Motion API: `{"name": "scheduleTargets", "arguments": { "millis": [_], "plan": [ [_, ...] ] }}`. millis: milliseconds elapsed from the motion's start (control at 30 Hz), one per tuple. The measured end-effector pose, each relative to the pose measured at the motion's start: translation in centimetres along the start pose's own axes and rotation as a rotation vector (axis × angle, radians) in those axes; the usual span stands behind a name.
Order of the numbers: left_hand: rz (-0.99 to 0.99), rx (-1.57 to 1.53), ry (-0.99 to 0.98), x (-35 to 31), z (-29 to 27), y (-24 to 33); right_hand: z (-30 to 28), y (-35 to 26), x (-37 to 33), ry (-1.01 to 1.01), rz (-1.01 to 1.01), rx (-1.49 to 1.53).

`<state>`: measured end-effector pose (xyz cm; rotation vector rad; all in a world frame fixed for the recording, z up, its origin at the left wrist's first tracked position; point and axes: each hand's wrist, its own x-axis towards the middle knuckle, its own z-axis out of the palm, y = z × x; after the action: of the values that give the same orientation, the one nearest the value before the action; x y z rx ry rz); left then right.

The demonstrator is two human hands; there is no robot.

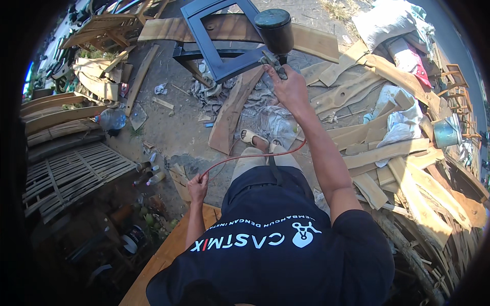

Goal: The person uses a spray gun to apply a finish to wooden frames, then picks up and inspects the frames, moving between different stacks of wood products in a workshop.

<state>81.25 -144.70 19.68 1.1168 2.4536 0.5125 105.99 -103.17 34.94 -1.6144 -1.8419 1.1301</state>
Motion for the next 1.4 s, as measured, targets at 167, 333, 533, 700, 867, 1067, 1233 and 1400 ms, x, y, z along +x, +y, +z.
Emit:
{"name": "scheduleTargets", "arguments": {
  "millis": [167,333,533,700,867,1067,1233,1400],
  "plan": [
    [-0.035,-0.023,0.000,-3.8,0.6,0.8,-1.9,0.5,-0.2,0.178,-0.062,-0.258],
    [-0.032,-0.001,-0.020,-4.4,0.1,1.1,-0.8,-0.4,-1.5,0.111,-0.097,-0.188],
    [0.001,0.014,-0.054,-0.8,-1.7,0.4,2.3,3.3,-2.0,-0.006,-0.057,0.051],
    [0.040,0.007,-0.087,2.8,-3.1,-0.6,0.2,4.2,-2.9,0.340,-0.001,-0.047],
    [0.116,0.049,-0.166,7.1,-3.2,-0.7,-2.8,3.5,-3.4,0.336,0.156,-0.021],
    [0.179,0.099,-0.200,11.5,-4.0,-1.5,0.7,2.7,-5.5,0.282,0.080,0.094],
    [0.194,0.126,-0.186,12.8,-4.5,-3.0,4.6,-0.2,-7.5,0.081,0.045,0.116],
    [0.197,0.120,-0.199,13.0,-4.8,-3.7,6.6,-1.7,-8.3,-0.005,-0.045,0.171]
  ]
}}
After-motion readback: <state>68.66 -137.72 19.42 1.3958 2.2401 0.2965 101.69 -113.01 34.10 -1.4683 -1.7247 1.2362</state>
